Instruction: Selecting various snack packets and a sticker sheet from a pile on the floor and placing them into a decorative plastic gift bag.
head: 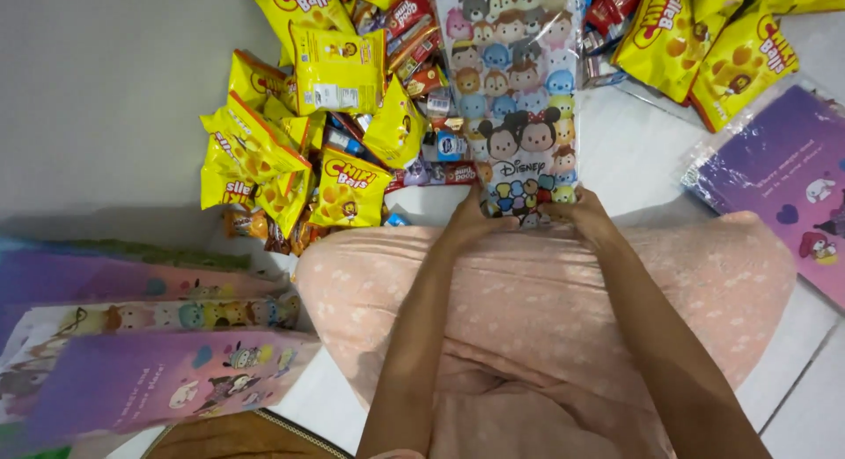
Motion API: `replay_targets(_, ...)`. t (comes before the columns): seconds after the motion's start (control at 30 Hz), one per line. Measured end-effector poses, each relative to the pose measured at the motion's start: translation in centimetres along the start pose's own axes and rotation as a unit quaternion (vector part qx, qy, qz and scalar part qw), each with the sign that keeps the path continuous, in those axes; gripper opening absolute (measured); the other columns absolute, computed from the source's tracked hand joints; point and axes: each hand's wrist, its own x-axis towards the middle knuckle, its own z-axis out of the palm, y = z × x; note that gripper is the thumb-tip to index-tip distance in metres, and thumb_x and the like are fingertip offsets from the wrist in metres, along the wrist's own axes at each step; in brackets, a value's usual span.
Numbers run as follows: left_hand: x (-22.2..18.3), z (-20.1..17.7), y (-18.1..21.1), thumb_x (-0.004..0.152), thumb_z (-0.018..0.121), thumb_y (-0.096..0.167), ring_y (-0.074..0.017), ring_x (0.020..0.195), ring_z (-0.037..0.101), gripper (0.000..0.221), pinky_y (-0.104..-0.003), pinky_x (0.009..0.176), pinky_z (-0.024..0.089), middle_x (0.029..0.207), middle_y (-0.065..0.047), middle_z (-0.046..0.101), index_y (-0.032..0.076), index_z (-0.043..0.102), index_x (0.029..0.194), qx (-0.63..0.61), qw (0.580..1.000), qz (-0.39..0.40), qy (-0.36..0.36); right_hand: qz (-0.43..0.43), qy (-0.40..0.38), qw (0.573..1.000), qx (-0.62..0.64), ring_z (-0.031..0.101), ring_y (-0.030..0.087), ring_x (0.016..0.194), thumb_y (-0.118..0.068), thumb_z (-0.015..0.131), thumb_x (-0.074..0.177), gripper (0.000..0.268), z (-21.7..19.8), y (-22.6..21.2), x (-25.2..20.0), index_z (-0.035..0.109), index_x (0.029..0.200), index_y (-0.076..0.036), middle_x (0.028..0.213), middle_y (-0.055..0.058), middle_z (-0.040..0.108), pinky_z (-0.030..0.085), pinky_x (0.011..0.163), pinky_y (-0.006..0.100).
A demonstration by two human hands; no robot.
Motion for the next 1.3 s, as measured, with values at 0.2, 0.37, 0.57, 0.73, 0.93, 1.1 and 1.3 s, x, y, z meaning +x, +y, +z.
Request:
replay_targets(0.2, -0.7, 0.0, 0.9, 0.076, 0.092, 0.034, -0.0373, 0.147, 0.037, 0.106, -0.054, 0.123, 0.031, 0.156, -0.021, 0.043, 0.003, 0.031, 0.157, -0.224, 0.973, 0.053, -0.034, 0.006, 0.032, 0.996, 0.083, 0.069, 0.014, 0.066, -0.001, 0.088, 0.069, 0.045, -0.1, -0.2, -1.2, 0.067, 0.108, -0.008, 0.084, 0.003, 0.068, 0.060, 0.062, 0.028)
replay_targets(0.37, 0.7, 0.2, -1.5, 0.073, 0.096, 0.022, -0.0222, 0.113, 0.061, 0.075, -0.037, 0.099, 0.052, 0.119, -0.009, 0.066, 0.003, 0.059, 0.136, -0.291, 0.955, 0.049, -0.005, 0.024, 0.041, 0.990, 0.134, 0.068, 0.018, 0.059, 0.001, 0.088, 0.070, 0.041, -2.6, 4.5, 0.8, 0.067, 0.104, -0.010, 0.080, 0.006, 0.069, 0.061, 0.054, 0.041)
replay_targets(0.57, -2.7, 0.0, 2.3, 0.079, 0.088, 0.039, -0.0437, 0.155, 0.013, 0.126, -0.057, 0.125, 0.012, 0.164, -0.034, 0.016, 0.000, 0.004, 0.164, -0.349, 0.937, 0.008, -0.006, -0.005, 0.036, 0.983, 0.178, 0.069, 0.018, 0.055, 0.003, 0.086, 0.070, 0.040, -0.9, 1.0, -2.1, 0.067, 0.102, -0.011, 0.080, 0.003, 0.070, 0.062, 0.051, 0.036)
replay_targets(0.73, -2.5, 1.2, 1.8, 0.079, 0.089, 0.040, -0.0418, 0.145, 0.017, 0.113, -0.058, 0.117, 0.013, 0.149, -0.029, 0.021, 0.001, 0.019, 0.159, -0.330, 0.943, 0.043, 0.014, -0.002, 0.050, 0.984, 0.174, 0.069, 0.018, 0.057, 0.004, 0.084, 0.073, 0.039, -0.1, 0.8, -2.8, 0.065, 0.104, -0.008, 0.080, 0.006, 0.070, 0.062, 0.052, 0.038)
replay_targets(0.93, 3.4, 2.7, -6.8, 0.081, 0.083, 0.062, -0.0304, 0.127, 0.062, 0.081, -0.043, 0.108, 0.051, 0.132, -0.015, 0.066, 0.016, 0.059, 0.143, -0.119, 0.988, 0.017, 0.100, 0.073, 0.126, 0.989, -0.006, 0.060, 0.029, 0.093, -0.011, 0.079, 0.084, 0.058, -1.5, 6.9, 1.1, 0.052, 0.135, -0.003, 0.113, 0.018, 0.062, 0.059, 0.071, 0.051)
replay_targets(1.1, 5.9, 3.0, -9.5, 0.092, 0.066, 0.046, -0.0323, 0.125, 0.063, 0.049, -0.045, 0.111, 0.049, 0.126, -0.015, 0.068, 0.017, 0.066, 0.131, 0.040, 0.983, 0.049, 0.171, 0.099, 0.178, 0.979, -0.029, 0.063, 0.030, 0.107, -0.053, 0.085, 0.092, 0.091, -3.7, 9.5, 2.9, 0.043, 0.153, 0.000, 0.136, 0.024, 0.056, 0.060, 0.076, 0.051)
replay_targets(1.3, 7.0, 2.7, -10.2, 0.092, 0.074, 0.038, -0.0318, 0.123, 0.065, 0.048, -0.042, 0.102, 0.055, 0.129, -0.012, 0.070, 0.020, 0.065, 0.136, -0.065, 0.987, 0.064, 0.134, 0.092, 0.252, 0.963, -0.033, 0.065, 0.029, 0.079, -0.047, 0.066, 0.105, 0.051, -2.0, 7.0, 1.0, 0.060, 0.134, -0.006, 0.104, 0.020, 0.066, 0.059, 0.060, 0.051)
